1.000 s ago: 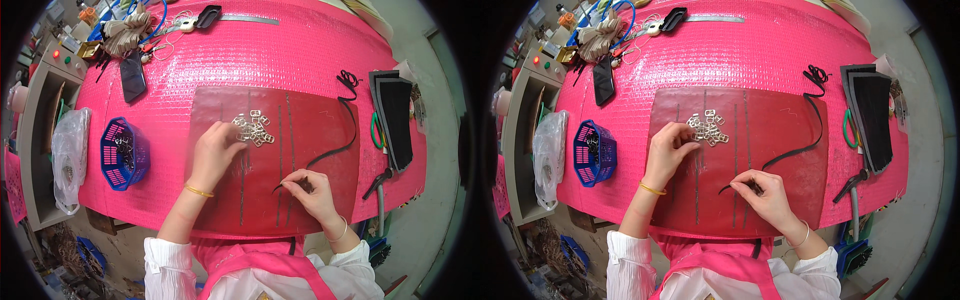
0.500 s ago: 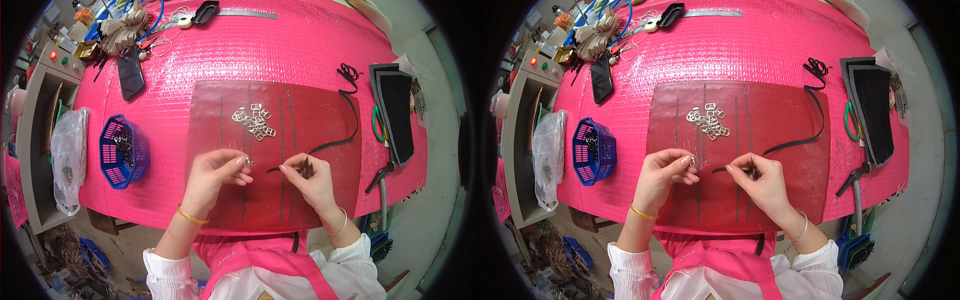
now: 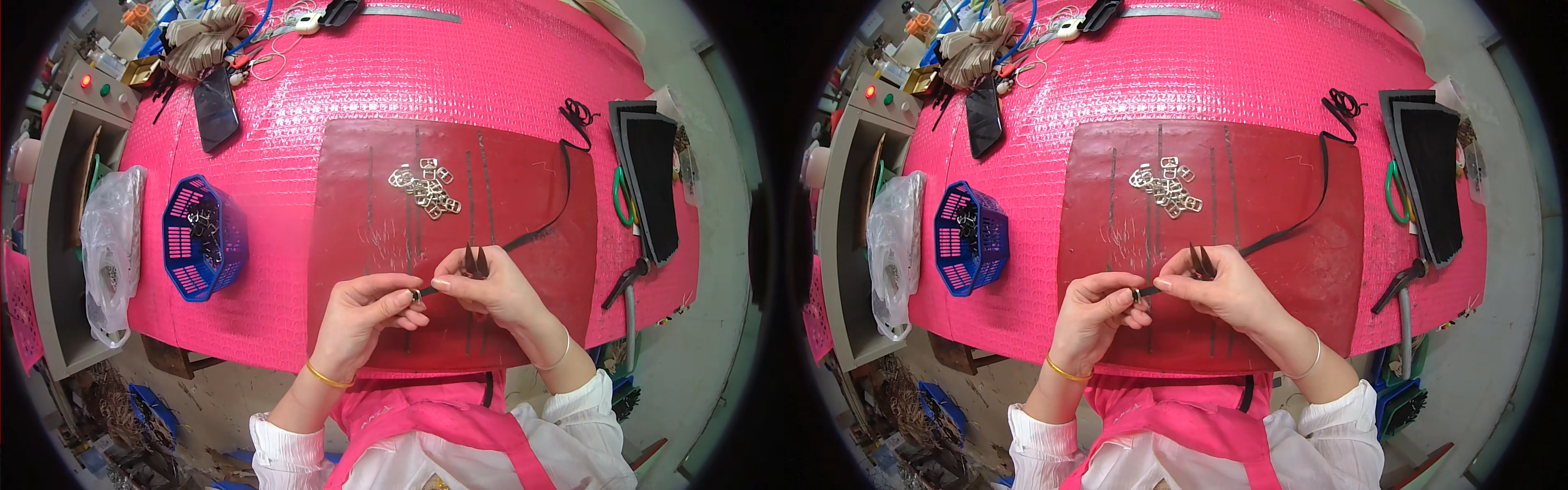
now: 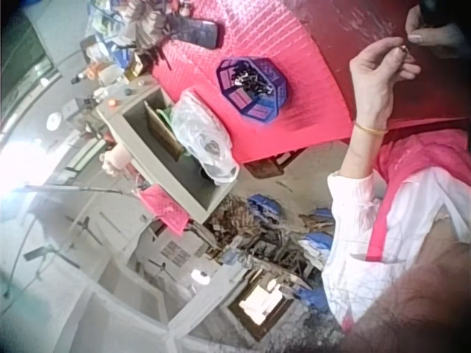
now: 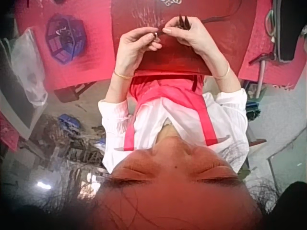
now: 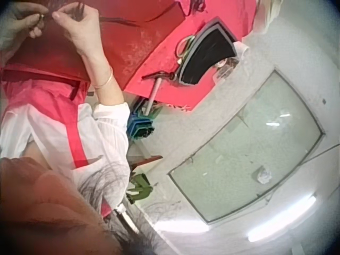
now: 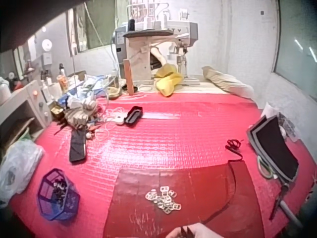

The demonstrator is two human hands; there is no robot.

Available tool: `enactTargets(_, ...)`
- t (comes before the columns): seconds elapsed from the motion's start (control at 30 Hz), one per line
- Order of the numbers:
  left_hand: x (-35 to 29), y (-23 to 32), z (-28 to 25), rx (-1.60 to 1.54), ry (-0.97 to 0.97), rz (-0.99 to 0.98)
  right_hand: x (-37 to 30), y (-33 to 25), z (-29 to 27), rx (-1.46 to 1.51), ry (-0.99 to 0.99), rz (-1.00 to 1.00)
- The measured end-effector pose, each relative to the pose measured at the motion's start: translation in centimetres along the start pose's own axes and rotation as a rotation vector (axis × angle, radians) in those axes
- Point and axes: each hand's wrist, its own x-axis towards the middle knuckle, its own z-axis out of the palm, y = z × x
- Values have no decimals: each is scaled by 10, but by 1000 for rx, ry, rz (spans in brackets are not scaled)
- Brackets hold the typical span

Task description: The person repeatedly threads the end of a black strap through metal buckles and cuts the strap with snips.

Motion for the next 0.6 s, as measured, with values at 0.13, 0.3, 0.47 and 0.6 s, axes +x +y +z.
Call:
enactTargets(0.13,-3,-8,11,-30,-8,125,-3,0,8,194,-121,23)
enactTargets(0.3,-6,-12,28,232,175,363,-15,3,19,-494,417,-614)
enactTargets(0.47,-4,-14,32,235,164,395,-20,12,23,-334,263,-427)
enactTargets(0.6,-6,-15,33,190,167,363,-23,9,26,-208,259,-386)
